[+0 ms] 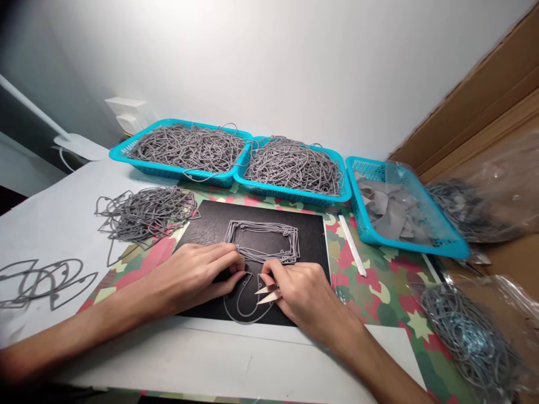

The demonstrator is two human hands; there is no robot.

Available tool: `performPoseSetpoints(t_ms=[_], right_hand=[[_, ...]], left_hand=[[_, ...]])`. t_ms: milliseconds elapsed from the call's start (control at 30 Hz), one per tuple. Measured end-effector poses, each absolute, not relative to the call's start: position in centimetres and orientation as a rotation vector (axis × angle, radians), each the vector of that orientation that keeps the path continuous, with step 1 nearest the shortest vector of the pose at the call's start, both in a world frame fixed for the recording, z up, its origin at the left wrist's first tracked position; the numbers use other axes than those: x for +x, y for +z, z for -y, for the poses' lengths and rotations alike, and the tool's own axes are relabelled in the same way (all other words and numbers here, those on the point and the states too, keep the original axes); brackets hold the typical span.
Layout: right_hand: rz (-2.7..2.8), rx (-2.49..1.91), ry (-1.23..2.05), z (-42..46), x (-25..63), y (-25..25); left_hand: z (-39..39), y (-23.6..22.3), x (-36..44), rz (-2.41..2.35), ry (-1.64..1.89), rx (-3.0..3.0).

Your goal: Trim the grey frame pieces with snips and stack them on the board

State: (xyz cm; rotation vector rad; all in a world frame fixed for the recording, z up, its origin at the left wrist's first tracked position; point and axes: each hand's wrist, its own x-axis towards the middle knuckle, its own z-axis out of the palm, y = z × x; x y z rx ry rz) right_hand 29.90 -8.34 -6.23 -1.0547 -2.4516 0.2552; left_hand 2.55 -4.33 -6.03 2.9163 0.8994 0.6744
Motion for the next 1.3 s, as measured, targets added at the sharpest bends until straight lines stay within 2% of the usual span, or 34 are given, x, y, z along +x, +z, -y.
performPoseSetpoints(t_ms=[200, 533, 967, 1300], right_hand=[[2.385, -1.062, 0.281, 8.2, 29.5, -6.3], [2.277, -1.230, 0.636, 8.1, 31.4, -4.8], [2.346, -1.195, 0.629, 8.1, 30.2, -5.3], [2.319, -1.189, 0.472, 8.2, 29.5, -6.0]], left_hand=[[4.5, -5.3, 2.7, -0.939, 0.669, 2.941], [3.5, -3.9, 0.5, -0.946, 0.653, 2.857], [4.8, -5.4, 2.5, -0.982, 0.619, 2.798], [4.9, -5.8, 3.0, -0.994, 0.675, 2.725]])
